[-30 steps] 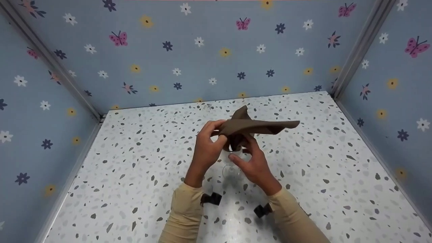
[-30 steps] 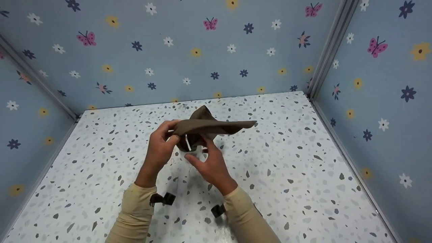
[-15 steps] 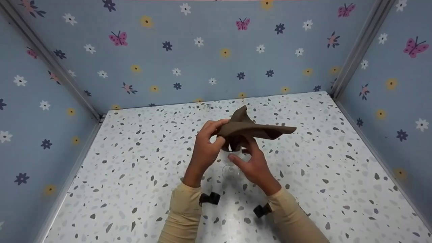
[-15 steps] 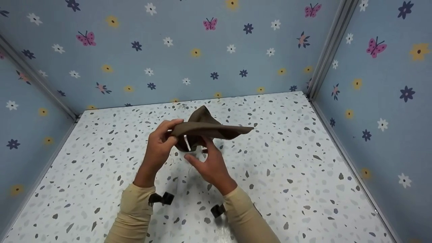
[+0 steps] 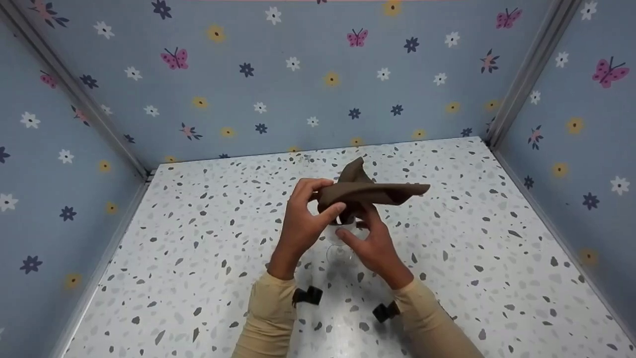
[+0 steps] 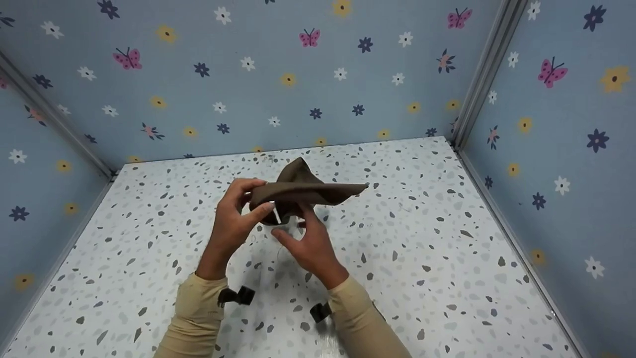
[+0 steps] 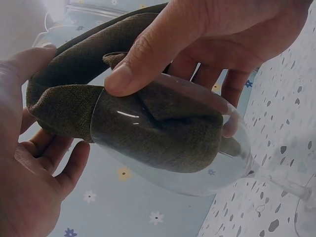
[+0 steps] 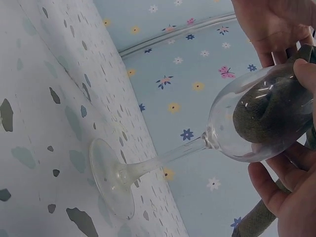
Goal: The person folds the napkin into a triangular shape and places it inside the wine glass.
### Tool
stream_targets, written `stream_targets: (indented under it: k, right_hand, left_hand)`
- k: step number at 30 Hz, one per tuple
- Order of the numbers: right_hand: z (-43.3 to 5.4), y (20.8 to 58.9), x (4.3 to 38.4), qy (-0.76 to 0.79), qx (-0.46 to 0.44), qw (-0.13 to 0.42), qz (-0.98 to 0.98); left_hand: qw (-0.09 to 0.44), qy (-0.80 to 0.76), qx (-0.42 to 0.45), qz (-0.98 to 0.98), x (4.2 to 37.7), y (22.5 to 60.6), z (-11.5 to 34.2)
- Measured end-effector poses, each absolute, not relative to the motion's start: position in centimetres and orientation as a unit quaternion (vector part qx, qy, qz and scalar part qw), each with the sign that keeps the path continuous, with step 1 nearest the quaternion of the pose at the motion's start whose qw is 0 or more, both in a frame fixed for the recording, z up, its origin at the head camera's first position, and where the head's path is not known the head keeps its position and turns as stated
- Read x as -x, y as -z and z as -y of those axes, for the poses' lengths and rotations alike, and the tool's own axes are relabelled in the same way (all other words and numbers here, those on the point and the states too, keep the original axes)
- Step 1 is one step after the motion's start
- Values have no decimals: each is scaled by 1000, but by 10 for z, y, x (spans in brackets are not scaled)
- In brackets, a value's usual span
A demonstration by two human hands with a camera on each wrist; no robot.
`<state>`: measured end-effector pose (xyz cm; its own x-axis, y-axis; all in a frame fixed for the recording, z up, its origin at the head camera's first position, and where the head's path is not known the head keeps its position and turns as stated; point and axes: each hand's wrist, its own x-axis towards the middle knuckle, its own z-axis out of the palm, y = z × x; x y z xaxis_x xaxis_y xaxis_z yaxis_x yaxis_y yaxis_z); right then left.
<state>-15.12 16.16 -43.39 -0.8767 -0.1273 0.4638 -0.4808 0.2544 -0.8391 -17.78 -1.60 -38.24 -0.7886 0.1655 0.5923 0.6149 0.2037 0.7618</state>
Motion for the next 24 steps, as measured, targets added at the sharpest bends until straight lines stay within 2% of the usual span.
stream_targets:
  k: [7,14,19,24]
  right_hand:
    - [-160,416,141,-586,-195,142,774]
    - [-160,416,139,-593,-194,132,770]
    - [-160,427,146,-592,-188,128,773]
    - [-164,447,159,-588,-186,128,777]
  left_hand:
    - [227,582,235,745,173,379,15]
    - [247,587,230,736,153,354,14]
    - [257,586,240,730,153,353,16]
    - [267,576,250,731,168,371,22]
